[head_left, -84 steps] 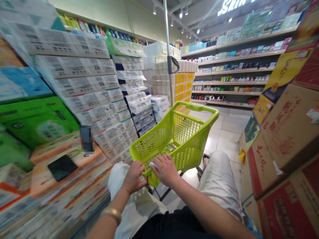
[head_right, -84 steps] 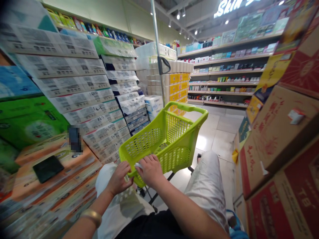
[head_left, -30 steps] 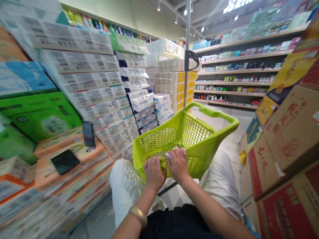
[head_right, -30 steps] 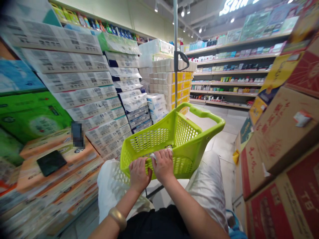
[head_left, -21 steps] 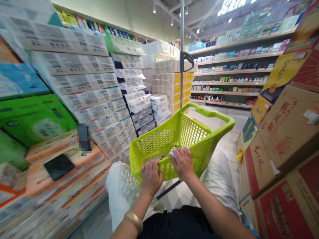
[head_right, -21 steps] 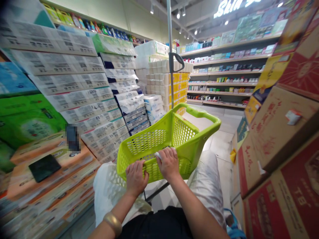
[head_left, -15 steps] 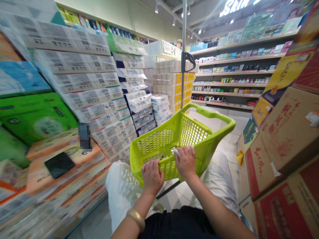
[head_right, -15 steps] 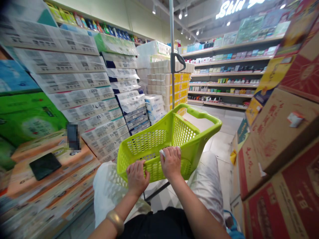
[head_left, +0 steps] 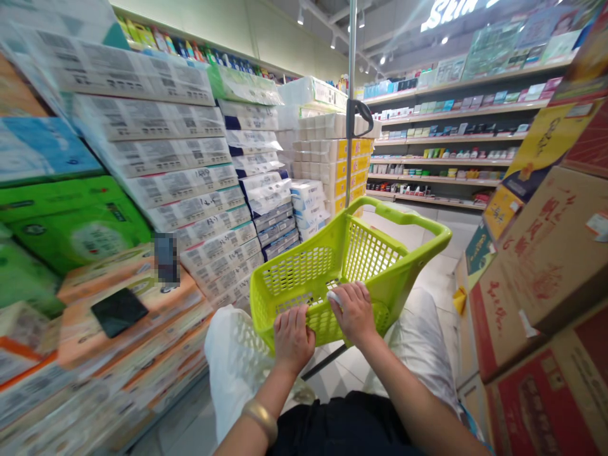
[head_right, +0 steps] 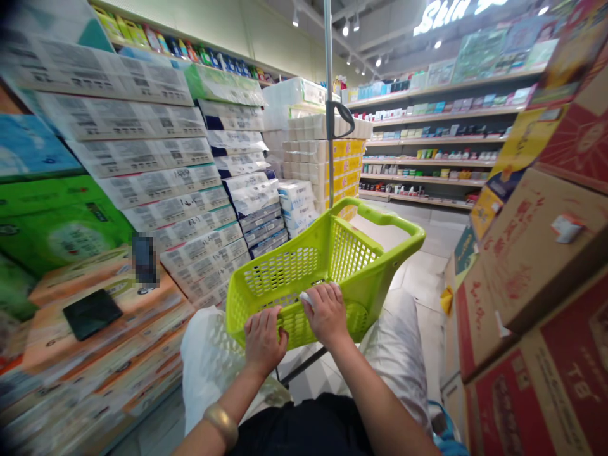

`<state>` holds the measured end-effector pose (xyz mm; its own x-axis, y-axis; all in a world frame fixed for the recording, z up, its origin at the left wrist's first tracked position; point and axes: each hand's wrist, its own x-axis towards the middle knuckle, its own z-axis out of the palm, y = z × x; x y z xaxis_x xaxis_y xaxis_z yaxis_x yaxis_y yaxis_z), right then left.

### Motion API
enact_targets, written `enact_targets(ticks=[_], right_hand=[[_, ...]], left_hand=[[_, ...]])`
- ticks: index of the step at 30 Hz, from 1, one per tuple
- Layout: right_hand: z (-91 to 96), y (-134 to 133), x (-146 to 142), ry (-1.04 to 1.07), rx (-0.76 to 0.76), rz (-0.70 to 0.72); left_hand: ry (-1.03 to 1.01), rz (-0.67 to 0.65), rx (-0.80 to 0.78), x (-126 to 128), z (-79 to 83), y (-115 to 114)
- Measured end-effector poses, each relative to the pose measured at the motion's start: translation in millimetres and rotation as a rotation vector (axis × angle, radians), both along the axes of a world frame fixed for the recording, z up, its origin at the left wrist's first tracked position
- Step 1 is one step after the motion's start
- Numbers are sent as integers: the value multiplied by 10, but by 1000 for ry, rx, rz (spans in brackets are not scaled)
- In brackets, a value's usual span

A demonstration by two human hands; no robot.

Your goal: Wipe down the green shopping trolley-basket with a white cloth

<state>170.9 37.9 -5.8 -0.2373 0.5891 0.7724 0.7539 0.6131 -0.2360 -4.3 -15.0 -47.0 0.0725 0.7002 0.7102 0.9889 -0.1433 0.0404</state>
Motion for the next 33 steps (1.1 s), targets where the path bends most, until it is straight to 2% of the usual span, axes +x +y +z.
enact_targets(ticks=[3,5,7,11,14,18,22,25,29,33], right_hand=[[38,42,138,15,8,-42],[41,25,101,56,4,-82],[16,-30,-42,85,-12,-90],[-71,-170,-398,53,-64,25],[-99,-201,-484,15,-57,79],[-53,-127,-301,-44,-15,107],[36,5,23,-22,-2,10],[77,63,139,-1,3,-52],[35,-14,-85,62,-19,-101],[-43,-149,-392,30,-55,40]], left_hand=[[-10,1,1,47,11,-19],[-32,17,-2,84,22,-28],[-60,30,-6,115,31,-30],[-67,30,8,126,24,-18],[-39,38,24,96,0,-11],[0,0,37,74,-5,-22],[-2,14,19,100,34,-41],[-9,24,1,134,68,-49],[-34,44,3,168,88,-41],[5,36,37,148,70,-26]])
